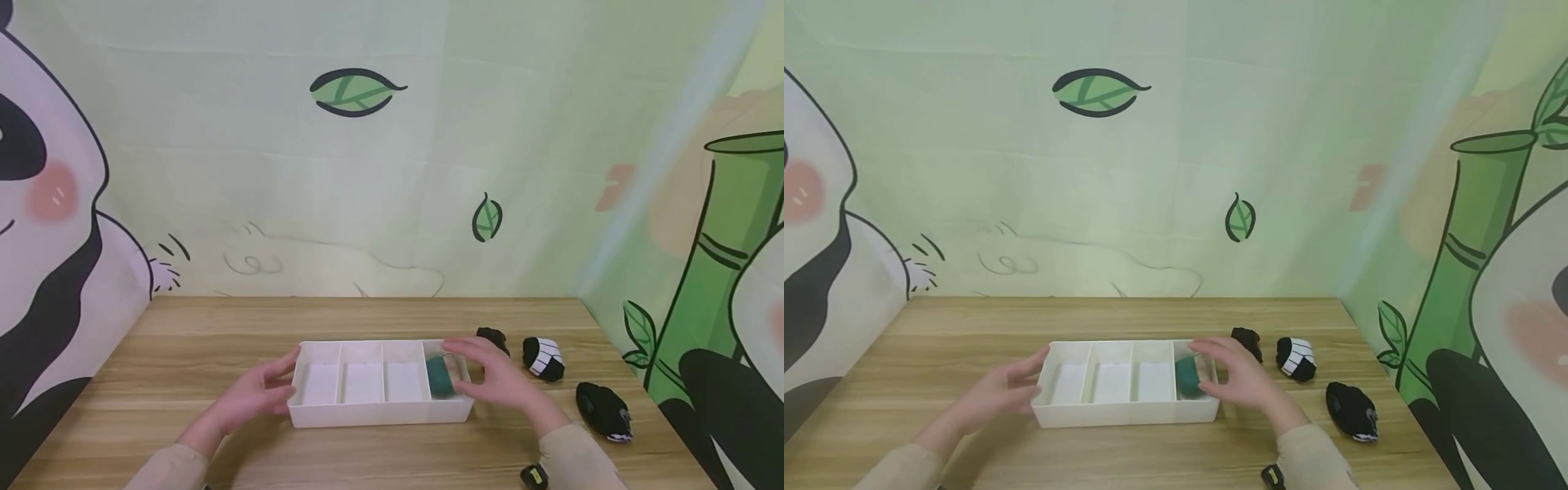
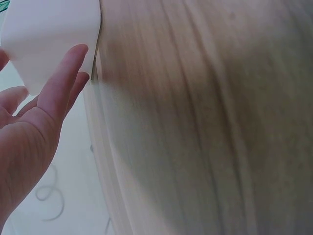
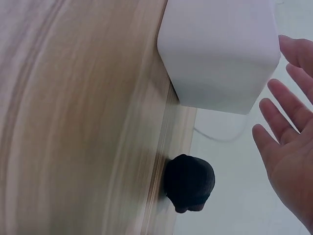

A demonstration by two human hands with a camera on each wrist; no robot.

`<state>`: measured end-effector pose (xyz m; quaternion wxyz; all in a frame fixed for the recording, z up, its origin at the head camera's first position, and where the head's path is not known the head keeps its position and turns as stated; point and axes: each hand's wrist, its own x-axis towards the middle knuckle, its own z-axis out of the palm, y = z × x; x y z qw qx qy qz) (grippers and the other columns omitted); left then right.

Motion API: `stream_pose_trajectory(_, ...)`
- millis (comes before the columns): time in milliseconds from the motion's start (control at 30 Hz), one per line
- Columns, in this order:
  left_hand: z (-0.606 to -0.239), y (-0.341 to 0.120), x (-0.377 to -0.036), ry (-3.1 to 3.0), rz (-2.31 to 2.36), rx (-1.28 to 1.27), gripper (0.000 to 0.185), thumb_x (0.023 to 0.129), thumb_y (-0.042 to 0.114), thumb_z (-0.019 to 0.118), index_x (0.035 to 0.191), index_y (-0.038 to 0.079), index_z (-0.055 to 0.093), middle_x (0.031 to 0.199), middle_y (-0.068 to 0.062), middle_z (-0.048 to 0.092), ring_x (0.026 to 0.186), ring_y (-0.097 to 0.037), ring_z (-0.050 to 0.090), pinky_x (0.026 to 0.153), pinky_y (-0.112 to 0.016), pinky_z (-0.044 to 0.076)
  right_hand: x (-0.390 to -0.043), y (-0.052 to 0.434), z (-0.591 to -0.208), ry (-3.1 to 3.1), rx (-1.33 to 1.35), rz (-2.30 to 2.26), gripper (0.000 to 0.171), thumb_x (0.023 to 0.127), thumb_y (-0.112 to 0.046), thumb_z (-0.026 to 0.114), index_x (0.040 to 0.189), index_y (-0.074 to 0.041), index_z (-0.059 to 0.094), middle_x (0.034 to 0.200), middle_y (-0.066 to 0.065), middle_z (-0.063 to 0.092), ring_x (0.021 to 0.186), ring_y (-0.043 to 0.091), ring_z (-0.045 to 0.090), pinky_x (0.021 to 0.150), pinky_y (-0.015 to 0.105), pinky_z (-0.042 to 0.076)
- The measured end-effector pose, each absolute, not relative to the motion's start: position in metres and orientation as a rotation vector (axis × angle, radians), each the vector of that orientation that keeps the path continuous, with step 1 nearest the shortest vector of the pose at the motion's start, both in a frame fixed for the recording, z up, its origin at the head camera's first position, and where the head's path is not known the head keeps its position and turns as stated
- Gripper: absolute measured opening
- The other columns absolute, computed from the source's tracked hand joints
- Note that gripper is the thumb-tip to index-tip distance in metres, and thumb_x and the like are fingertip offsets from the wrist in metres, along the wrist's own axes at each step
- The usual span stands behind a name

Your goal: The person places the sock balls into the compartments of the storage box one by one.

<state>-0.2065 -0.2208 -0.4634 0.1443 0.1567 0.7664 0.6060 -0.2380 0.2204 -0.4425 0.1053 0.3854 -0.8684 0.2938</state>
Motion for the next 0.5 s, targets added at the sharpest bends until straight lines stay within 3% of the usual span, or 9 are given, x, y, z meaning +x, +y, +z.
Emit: stream_pose_trajectory(500,-0.464,-0.221,-0.206,2.196,1.764,0.449,0.072,0.097,0.005,0.06,0.156,0.002,0.02,0.154,-0.033,0.022,0.132,-0.053,0.039,0.084,-0.038,0.058,-0.22,0.241,-0.44,-2.505,1.04,0.778,0.061,0.075,-0.01,0.086,0.13,-0.006,0.063,0.128,0.008,0.064,0.116,0.03,0.057,0.094,0.053,0.049)
